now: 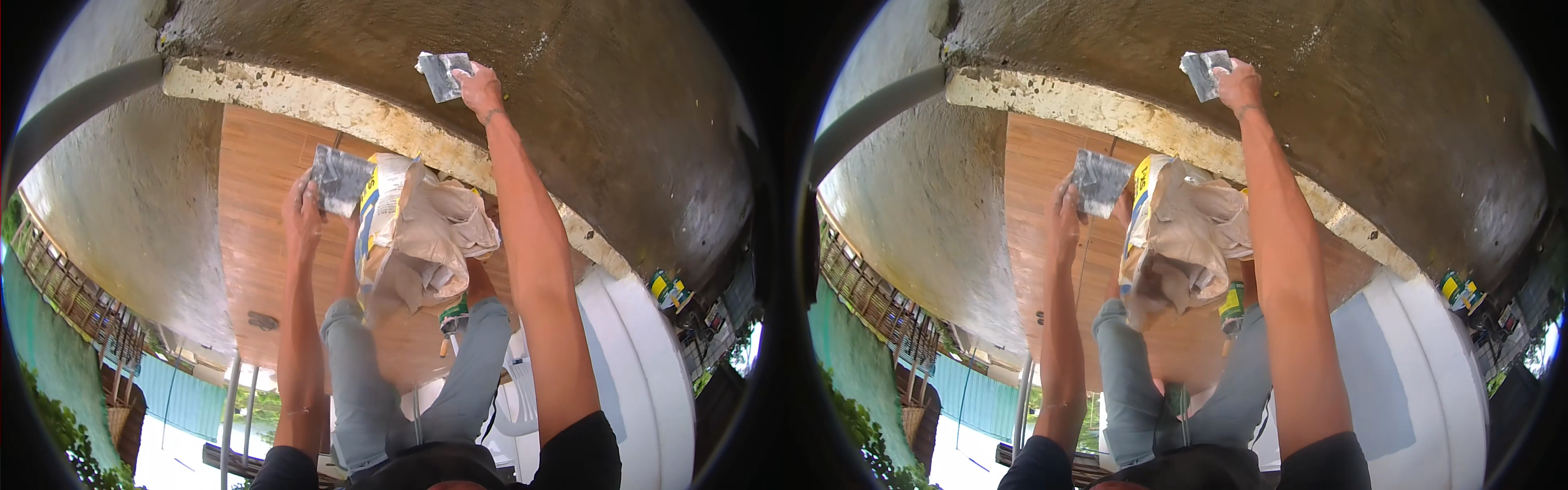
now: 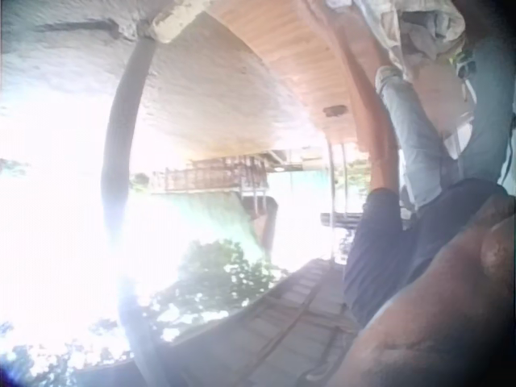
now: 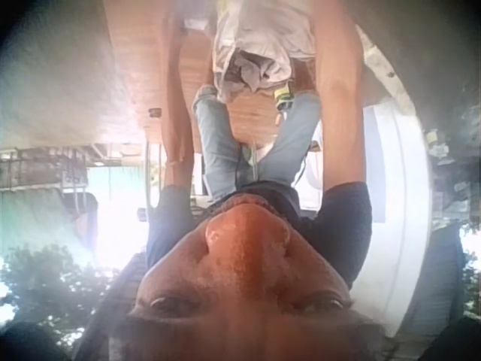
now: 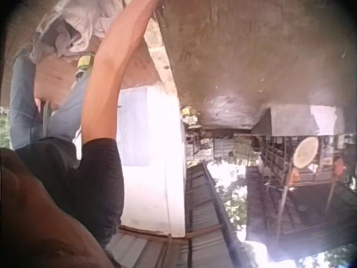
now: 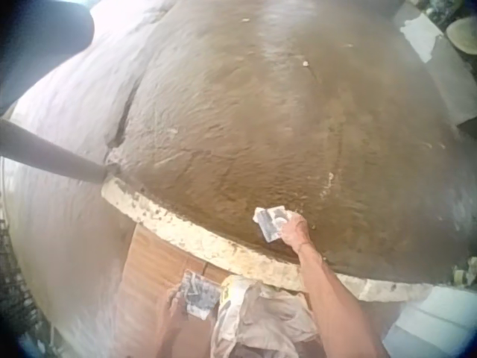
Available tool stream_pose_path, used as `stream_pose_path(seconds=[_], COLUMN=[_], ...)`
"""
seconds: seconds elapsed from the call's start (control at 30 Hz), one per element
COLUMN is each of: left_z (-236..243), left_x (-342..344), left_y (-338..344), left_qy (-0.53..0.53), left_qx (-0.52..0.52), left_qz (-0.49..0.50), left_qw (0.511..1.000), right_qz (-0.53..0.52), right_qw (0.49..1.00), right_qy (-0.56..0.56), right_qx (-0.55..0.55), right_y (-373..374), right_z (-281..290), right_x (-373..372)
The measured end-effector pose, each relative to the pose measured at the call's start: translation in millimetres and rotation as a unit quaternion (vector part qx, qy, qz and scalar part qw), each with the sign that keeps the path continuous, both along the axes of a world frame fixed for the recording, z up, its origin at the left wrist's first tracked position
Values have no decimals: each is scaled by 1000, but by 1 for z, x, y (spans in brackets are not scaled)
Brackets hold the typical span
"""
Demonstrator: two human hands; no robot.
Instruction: The person applies putty to the edges of a window frame with spatulas. They scoop more material from a bucket using a trowel and then press the putty into the gaps of the frame to fill them.
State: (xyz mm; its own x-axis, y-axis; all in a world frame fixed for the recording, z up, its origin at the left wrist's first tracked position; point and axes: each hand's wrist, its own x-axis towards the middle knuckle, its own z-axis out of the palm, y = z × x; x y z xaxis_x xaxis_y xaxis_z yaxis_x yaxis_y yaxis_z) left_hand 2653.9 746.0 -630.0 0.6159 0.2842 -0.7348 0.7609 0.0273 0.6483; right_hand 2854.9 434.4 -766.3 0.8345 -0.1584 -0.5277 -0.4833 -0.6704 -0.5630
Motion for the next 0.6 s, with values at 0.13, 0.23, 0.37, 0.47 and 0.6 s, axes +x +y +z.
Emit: stream_pose_path(seconds=[0.13,0.23,0.37,0.47,0.6], left_z=[0,4,19,33,80], left_x=[-49,-72,-89,-91,-85], left_y=[18,24,25,31,58], left_qy=[31,57,40,26,21], left_qx=[17,-2,-24,-42,-38], left_qz=[30,54,86,126,128], left_qw=[999,997,995,991,991], right_qz=[-40,-89,-163,-117,-231], right_qw=[998,995,985,988,964], right_qy=[-20,40,-48,-93,-128], right_qx=[-36,37,13,-44,27], right_y=[11,9,19,18,54], right_z=[-18,-3,33,74,170], right_x=[2,2,-3,-7,-42])
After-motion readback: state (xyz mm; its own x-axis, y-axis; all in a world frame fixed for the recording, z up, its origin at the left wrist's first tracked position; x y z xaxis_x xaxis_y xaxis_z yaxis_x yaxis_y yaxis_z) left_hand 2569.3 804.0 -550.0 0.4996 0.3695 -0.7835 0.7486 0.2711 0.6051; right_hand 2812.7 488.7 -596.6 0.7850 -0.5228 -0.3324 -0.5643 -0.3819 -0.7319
